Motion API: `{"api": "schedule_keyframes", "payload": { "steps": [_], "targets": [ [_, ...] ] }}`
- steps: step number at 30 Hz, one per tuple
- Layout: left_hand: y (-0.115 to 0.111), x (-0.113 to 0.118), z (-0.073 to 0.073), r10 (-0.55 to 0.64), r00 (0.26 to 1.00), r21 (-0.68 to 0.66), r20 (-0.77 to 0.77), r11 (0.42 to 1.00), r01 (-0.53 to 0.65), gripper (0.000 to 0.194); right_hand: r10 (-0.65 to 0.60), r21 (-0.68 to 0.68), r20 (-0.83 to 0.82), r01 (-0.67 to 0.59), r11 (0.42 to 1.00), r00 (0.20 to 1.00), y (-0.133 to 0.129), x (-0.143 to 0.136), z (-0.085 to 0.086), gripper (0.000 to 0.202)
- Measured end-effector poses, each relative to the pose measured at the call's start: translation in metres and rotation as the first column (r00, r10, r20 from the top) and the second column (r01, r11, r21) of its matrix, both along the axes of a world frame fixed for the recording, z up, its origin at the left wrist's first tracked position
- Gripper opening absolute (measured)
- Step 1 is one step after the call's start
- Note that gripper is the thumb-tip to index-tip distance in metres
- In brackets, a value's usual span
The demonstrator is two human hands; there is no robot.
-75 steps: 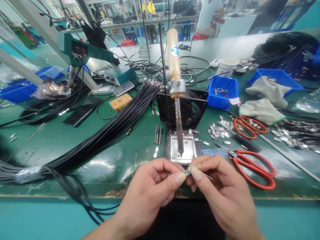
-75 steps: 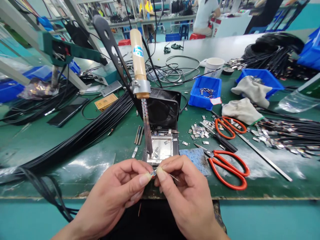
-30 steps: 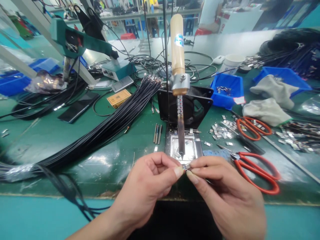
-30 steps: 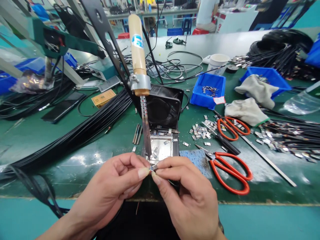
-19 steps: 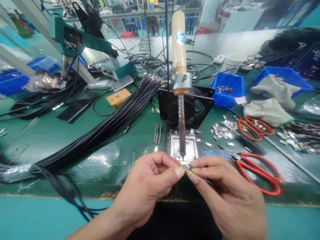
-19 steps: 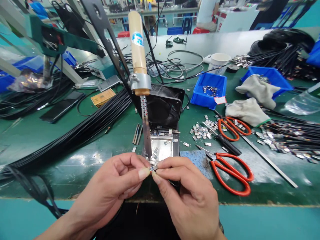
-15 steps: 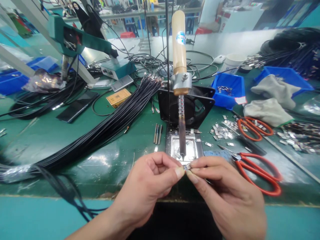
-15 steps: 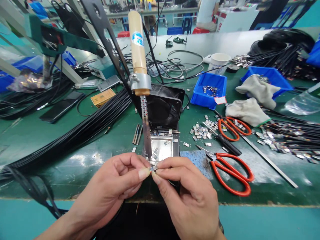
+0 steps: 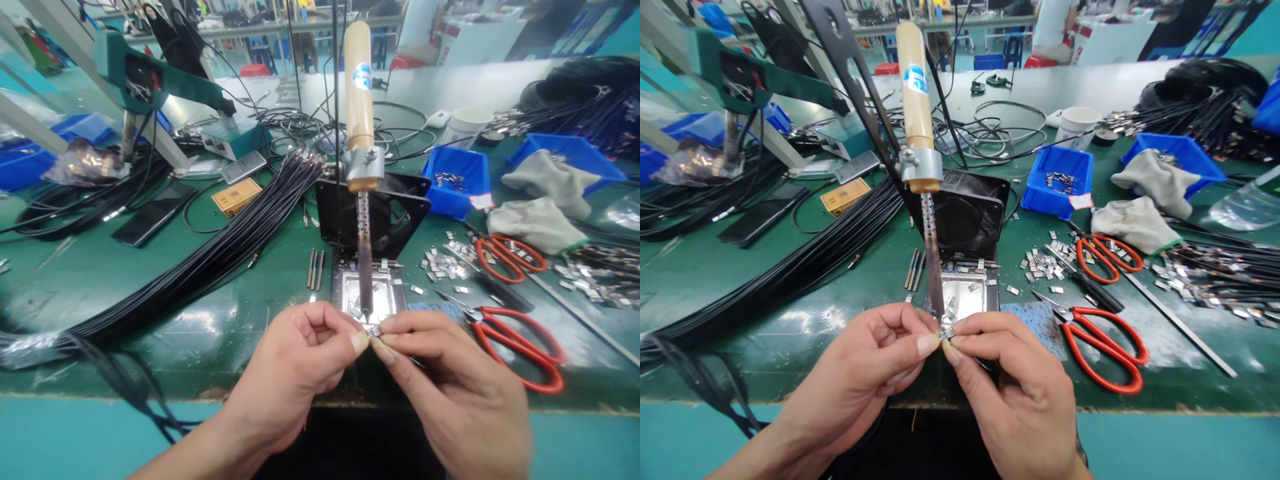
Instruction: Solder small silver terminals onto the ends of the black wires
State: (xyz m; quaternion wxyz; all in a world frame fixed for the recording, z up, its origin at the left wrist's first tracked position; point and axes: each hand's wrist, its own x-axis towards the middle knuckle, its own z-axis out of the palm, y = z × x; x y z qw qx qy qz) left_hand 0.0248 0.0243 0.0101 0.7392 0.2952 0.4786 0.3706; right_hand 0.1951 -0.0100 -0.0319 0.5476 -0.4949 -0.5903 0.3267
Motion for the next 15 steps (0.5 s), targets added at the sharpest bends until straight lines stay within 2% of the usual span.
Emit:
{"api": "schedule_keyframes", "payload": {
  "steps": [15],
  "targets": [
    [0.0046, -0.0005, 0.0013, 0.013, 1.000, -0.004, -0.008, 1.000, -0.013, 0.025, -0.015, 0.010, -0.008, 0.015, 1.000, 1.000, 0.0046, -0.0023, 0.0028, 0.016]
  ]
}}
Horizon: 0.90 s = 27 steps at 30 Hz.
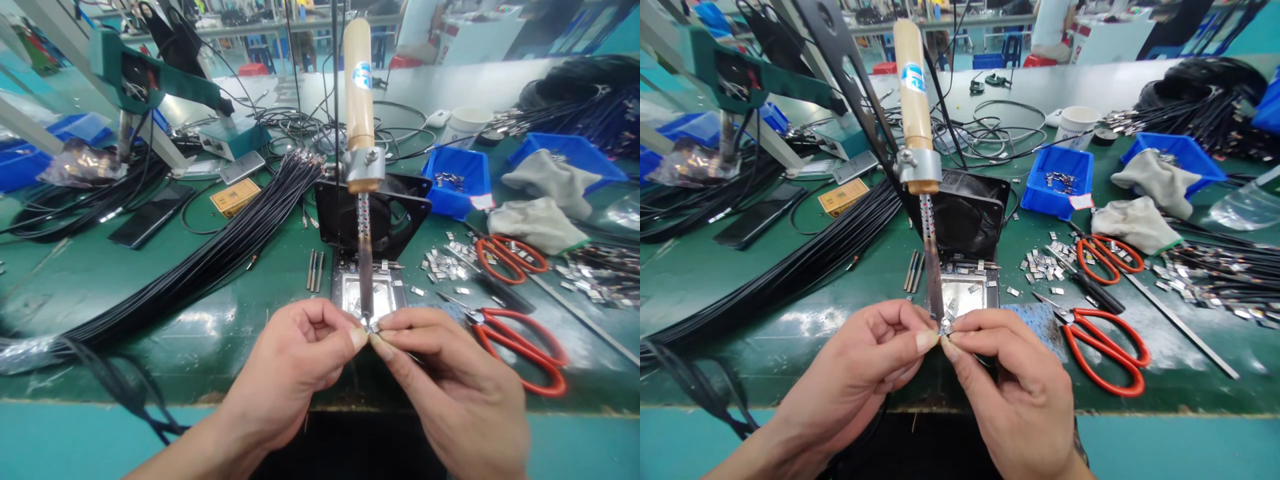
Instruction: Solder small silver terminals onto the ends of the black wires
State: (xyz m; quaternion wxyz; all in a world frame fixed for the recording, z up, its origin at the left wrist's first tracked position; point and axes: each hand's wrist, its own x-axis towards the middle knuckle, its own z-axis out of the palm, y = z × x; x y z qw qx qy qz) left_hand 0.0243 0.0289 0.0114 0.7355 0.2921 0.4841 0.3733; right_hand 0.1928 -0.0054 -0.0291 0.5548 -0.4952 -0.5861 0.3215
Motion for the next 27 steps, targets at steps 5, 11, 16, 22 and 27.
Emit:
{"api": "schedule_keyframes", "payload": {
  "steps": [5, 11, 16, 22, 27],
  "targets": [
    [0.0017, -0.0003, 0.0014, 0.000, 1.000, 0.007, 0.004, 1.000, 0.000, 0.024, -0.005, 0.011, 0.001, 0.005, 1.000, 1.000, 0.0015, -0.0011, -0.0012, 0.017],
    [0.0023, 0.0000, 0.0008, -0.002, 1.000, 0.014, -0.011, 1.000, 0.002, 0.025, -0.013, 0.022, 0.021, 0.013, 1.000, 1.000, 0.0028, -0.0013, -0.0011, 0.016],
    [0.0012, -0.0005, 0.0002, -0.004, 1.000, 0.021, -0.012, 1.000, 0.004, 0.025, -0.015, 0.039, 0.038, 0.014, 0.999, 0.999, 0.0033, -0.0008, -0.0004, 0.018],
    [0.0024, -0.0009, 0.0005, -0.011, 1.000, 0.031, -0.001, 0.999, 0.011, 0.024, -0.022, 0.036, 0.031, 0.021, 0.999, 0.999, 0.0035, -0.0008, -0.0015, 0.018],
    [0.0027, -0.0018, -0.0003, -0.012, 1.000, 0.017, 0.012, 1.000, 0.012, 0.023, -0.020, 0.034, 0.028, 0.019, 0.999, 0.999, 0.0021, -0.0006, -0.0004, 0.017]
  ]
}}
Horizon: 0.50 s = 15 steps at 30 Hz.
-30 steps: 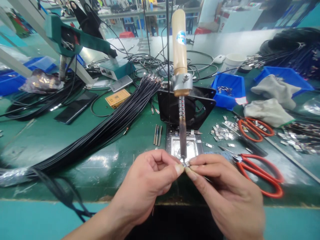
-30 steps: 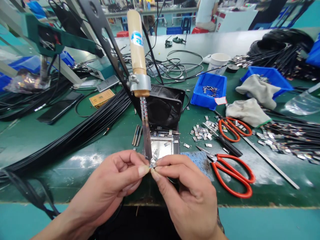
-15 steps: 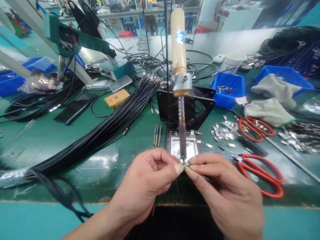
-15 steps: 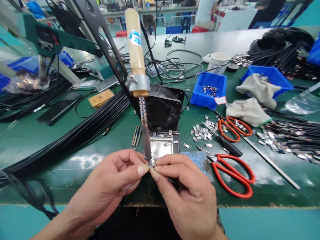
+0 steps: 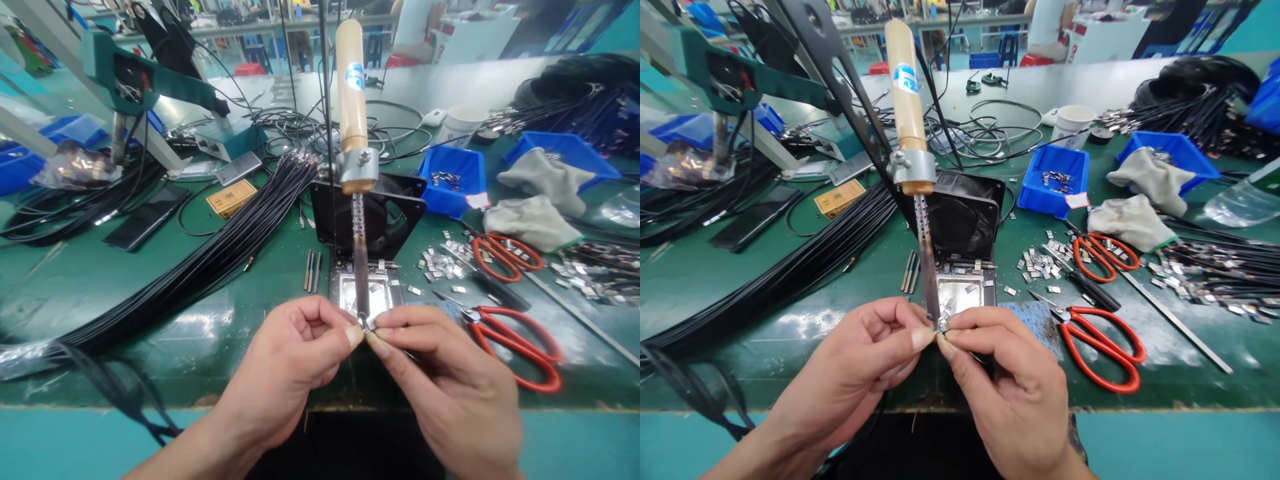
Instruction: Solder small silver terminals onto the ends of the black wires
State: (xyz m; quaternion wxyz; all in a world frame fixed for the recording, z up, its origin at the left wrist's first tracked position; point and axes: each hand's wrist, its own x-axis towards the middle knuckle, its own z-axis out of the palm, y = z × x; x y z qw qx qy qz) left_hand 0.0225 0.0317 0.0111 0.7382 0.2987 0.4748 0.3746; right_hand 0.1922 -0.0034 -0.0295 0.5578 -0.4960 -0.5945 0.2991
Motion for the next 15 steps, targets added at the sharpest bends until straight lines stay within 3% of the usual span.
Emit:
{"api": "schedule_keyframes", "payload": {
  "steps": [15],
  "targets": [
    [-0.0007, 0.0008, 0.0014, 0.003, 1.000, 0.001, -0.022, 1.000, -0.003, 0.025, 0.021, -0.017, -0.052, -0.022, 1.000, 0.998, -0.0004, -0.0008, -0.0009, 0.017]
  ]
}}
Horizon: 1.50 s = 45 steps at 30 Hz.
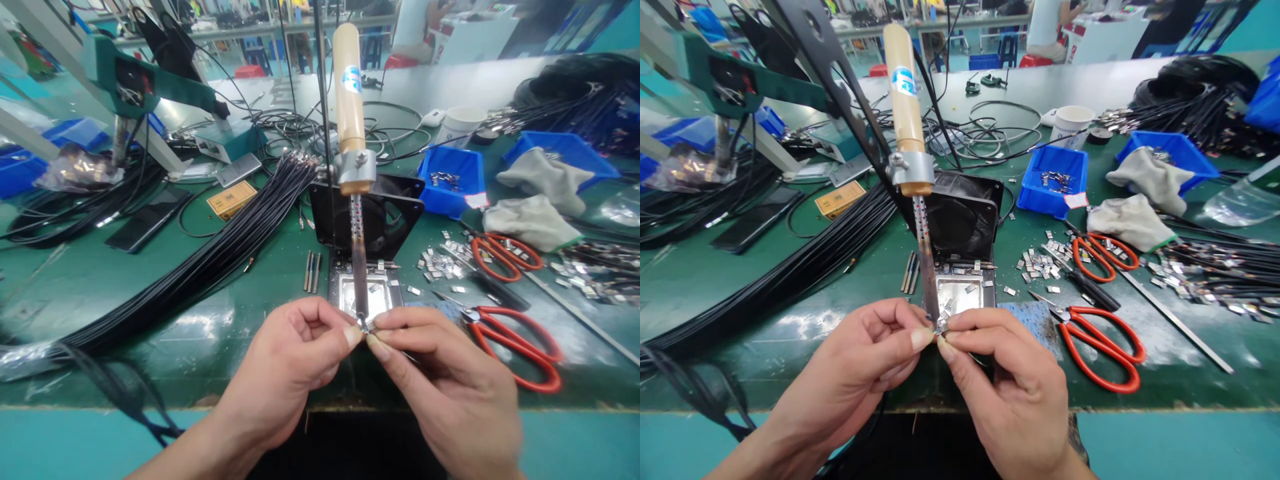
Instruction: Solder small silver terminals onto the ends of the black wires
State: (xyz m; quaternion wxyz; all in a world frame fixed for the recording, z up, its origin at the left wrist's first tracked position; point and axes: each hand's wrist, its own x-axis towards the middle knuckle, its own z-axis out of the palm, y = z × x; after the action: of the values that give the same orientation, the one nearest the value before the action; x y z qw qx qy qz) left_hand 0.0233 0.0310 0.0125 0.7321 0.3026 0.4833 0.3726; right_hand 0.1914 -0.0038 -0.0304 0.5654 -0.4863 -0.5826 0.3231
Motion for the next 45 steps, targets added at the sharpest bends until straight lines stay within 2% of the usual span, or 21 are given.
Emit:
{"api": "schedule_keyframes", "payload": {
  "steps": [4, 8, 12, 19, 23, 37, 41, 45],
  "targets": [
    [-0.003, 0.000, -0.002, 0.002, 1.000, -0.012, -0.006, 1.000, -0.002, 0.026, -0.007, -0.028, -0.034, 0.006, 1.000, 0.999, 0.000, -0.001, 0.001, 0.013],
    [-0.010, -0.002, -0.005, -0.013, 1.000, 0.007, -0.023, 1.000, 0.013, 0.024, 0.006, -0.117, -0.094, -0.017, 0.993, 0.996, 0.000, -0.003, 0.004, 0.009],
    [-0.018, -0.004, -0.008, -0.025, 0.995, 0.103, -0.094, 0.994, 0.035, 0.017, 0.059, -0.148, -0.106, -0.074, 0.986, 0.993, -0.002, -0.005, 0.004, 0.008],
    [-0.032, 0.002, -0.012, 0.076, 0.983, 0.245, -0.168, 0.969, -0.033, 0.015, 0.046, -0.142, -0.074, -0.056, 0.988, 0.996, -0.006, -0.006, 0.005, 0.006],
    [-0.037, 0.005, -0.011, 0.097, 0.977, 0.329, -0.189, 0.944, -0.030, 0.015, 0.037, -0.164, -0.083, -0.050, 0.985, 0.996, -0.007, -0.008, 0.007, 0.007],
    [-0.043, 0.005, -0.016, 0.095, 0.980, 0.358, -0.175, 0.933, -0.026, 0.015, 0.048, -0.198, -0.136, -0.074, 0.977, 0.990, -0.006, -0.011, 0.008, 0.010],
    [-0.043, 0.003, -0.015, 0.084, 0.972, 0.389, -0.219, 0.921, 0.008, 0.014, 0.054, -0.241, -0.195, -0.101, 0.965, 0.979, -0.006, -0.010, 0.009, 0.012],
    [-0.040, 0.002, -0.011, 0.011, 0.974, 0.400, -0.225, 0.913, 0.082, 0.014, 0.070, -0.262, -0.280, -0.146, 0.954, 0.957, -0.006, -0.008, 0.010, 0.012]
  ]
}}
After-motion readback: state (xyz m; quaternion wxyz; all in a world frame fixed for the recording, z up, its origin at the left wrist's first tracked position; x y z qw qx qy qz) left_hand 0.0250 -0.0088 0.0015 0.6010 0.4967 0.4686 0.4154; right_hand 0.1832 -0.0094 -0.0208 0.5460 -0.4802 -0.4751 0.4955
